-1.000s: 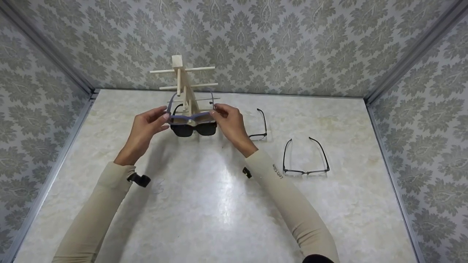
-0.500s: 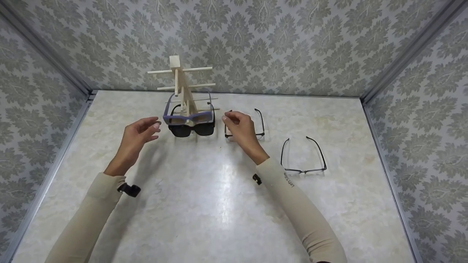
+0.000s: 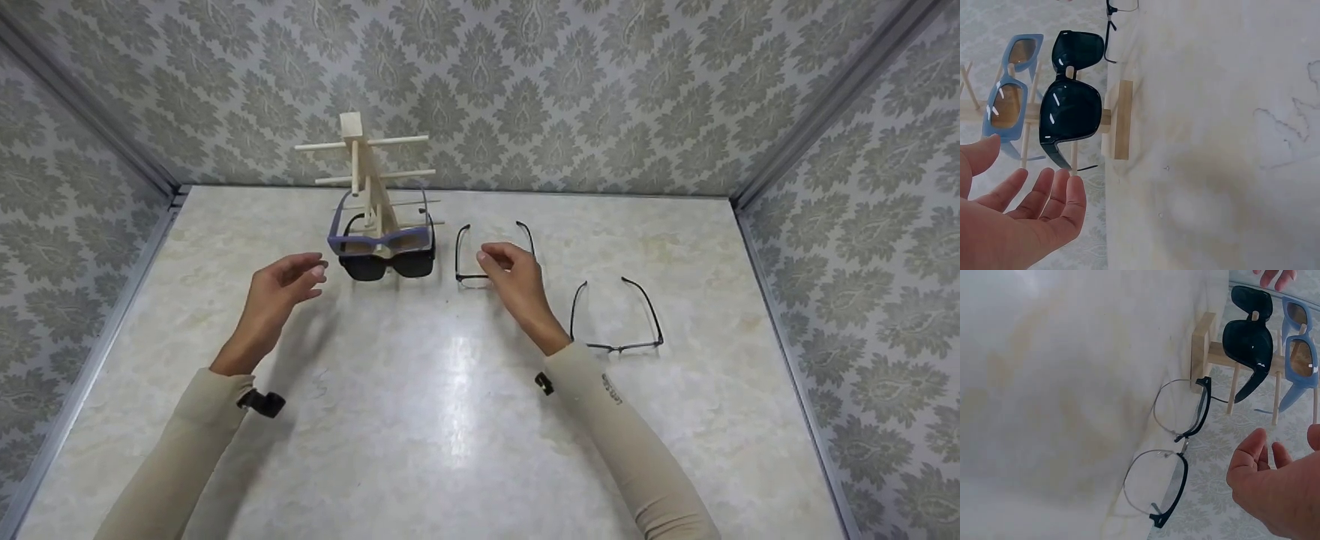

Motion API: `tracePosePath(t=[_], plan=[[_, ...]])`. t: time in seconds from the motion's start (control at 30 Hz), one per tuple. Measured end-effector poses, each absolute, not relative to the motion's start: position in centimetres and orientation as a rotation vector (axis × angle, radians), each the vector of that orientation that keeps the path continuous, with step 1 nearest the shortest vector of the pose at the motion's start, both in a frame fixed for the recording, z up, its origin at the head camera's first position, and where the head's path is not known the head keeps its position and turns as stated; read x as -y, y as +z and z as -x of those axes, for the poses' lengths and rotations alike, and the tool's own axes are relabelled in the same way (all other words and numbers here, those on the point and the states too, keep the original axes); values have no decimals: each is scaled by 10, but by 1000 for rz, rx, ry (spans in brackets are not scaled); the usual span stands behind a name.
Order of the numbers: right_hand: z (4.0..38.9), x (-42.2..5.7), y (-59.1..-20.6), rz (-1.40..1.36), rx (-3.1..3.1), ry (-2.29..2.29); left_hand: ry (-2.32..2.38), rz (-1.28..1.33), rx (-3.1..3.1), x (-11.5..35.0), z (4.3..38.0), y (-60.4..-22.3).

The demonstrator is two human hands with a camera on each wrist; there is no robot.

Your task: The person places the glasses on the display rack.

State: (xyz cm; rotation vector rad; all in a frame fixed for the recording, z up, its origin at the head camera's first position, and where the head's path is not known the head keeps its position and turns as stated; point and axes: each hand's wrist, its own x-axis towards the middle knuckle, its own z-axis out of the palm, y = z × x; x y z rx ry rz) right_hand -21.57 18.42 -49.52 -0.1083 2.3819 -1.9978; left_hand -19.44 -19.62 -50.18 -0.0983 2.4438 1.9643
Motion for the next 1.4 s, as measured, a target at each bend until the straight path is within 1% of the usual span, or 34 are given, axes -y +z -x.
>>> tracePosePath(t=[0.17,0.4,0.77,1.07,1.4], plan=[[212,-191,-500,81,-2368,-2024,1957,111,-2439,192,189,-504],[205,-206,-510,61,-2400,-1999,1906,33,-2477,182,182,-513],[193,-226,-519,25,-2474,-1957,1839,30,-2487,167,175,-529],[182,-253,-516,20,-2530,-1949,1874,10,-2417,153,174,-544],[174,-282,-515,-95,-2580,-1935,1887,-31,-2378,139,170,-549]])
